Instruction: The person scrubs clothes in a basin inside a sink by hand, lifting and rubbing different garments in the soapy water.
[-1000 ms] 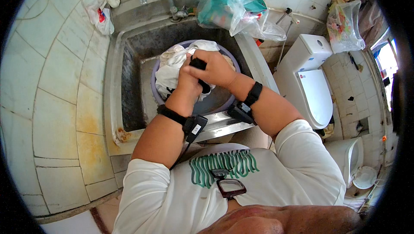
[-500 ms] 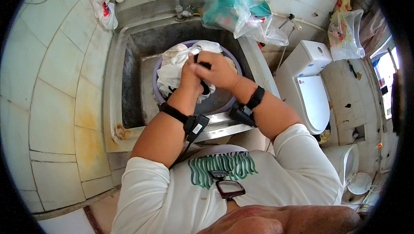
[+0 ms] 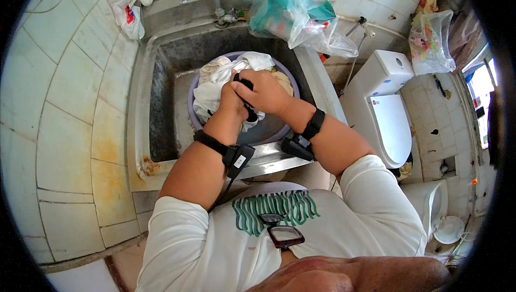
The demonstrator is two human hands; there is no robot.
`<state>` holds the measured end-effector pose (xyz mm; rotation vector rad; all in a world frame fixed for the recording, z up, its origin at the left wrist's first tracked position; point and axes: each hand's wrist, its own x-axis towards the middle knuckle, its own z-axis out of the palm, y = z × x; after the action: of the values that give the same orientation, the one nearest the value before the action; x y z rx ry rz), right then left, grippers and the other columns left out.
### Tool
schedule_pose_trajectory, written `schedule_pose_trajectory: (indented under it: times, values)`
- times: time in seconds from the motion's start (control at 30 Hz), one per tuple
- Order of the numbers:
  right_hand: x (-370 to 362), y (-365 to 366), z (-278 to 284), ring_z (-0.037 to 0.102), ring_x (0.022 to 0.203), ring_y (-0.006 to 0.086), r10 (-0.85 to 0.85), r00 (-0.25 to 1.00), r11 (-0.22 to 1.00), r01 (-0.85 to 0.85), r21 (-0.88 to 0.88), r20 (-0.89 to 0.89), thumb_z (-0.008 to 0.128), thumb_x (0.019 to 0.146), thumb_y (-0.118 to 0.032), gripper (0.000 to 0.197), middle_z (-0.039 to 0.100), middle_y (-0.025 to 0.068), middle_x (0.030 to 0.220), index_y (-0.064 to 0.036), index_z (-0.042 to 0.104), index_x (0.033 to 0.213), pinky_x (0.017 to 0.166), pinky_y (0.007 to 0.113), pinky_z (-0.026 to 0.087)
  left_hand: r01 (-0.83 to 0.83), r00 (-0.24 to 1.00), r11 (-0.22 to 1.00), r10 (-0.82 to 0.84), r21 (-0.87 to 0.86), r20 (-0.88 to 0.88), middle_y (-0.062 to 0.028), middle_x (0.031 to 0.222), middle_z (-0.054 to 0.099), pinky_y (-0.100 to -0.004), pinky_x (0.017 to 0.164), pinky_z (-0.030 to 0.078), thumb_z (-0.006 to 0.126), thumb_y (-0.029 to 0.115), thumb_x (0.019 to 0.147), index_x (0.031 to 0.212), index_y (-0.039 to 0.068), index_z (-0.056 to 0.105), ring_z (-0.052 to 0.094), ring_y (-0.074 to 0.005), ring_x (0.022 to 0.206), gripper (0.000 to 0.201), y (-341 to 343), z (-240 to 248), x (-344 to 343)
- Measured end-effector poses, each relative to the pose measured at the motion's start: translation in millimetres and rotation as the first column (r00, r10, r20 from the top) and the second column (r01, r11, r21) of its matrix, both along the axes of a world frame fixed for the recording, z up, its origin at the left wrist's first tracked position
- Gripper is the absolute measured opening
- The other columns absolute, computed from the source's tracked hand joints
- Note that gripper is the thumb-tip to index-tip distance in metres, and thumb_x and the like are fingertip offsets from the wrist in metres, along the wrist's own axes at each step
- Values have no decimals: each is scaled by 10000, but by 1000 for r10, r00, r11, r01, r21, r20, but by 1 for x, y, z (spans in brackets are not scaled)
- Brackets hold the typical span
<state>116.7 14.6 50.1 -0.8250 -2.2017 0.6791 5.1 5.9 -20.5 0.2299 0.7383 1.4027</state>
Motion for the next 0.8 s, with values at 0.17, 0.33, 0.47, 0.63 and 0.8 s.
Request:
schedule_pose_trajectory:
  times: [0.17,0.33,0.47,0.63,0.8]
  values:
    - [6,27,-16,557,791,449,-199,980,977,198,-74,3,457,943,-341,374,591,263,806,2,586,870,691,463,437,32,978,994,-52,-100,-201,-93,996,635,-410,754,507,413,378,954,1058,71,577,625,-241,867,363,-7,29,14]
    - [10,27,-18,569,802,446,-197,972,976,206,-68,126,439,937,-317,357,607,255,813,-5,600,875,718,483,449,-12,892,987,-62,-160,-449,-99,988,630,-397,758,491,433,387,941,1088,42,580,614,-235,890,403,-7,25,10]
    - [12,32,-28,599,780,437,-76,990,997,72,42,119,456,908,-300,343,627,255,812,-4,627,873,744,496,471,-60,714,997,80,53,-696,-79,951,615,-345,729,449,492,392,922,1022,3,602,565,-182,843,417,2,18,-10]
    - [20,39,-37,625,782,396,-114,893,991,134,-16,435,504,868,-297,318,643,230,822,-10,639,845,758,490,483,-99,390,946,322,309,-863,15,632,492,-286,562,358,661,305,845,701,13,583,418,-94,601,335,0,39,-23]
    - [31,47,-40,654,754,331,-60,892,997,76,-18,448,627,766,-293,224,679,133,858,-127,686,904,681,433,508,383,205,920,-172,-83,-964,-49,732,618,-287,626,427,716,289,793,844,-15,655,529,-124,679,314,-8,35,-25]
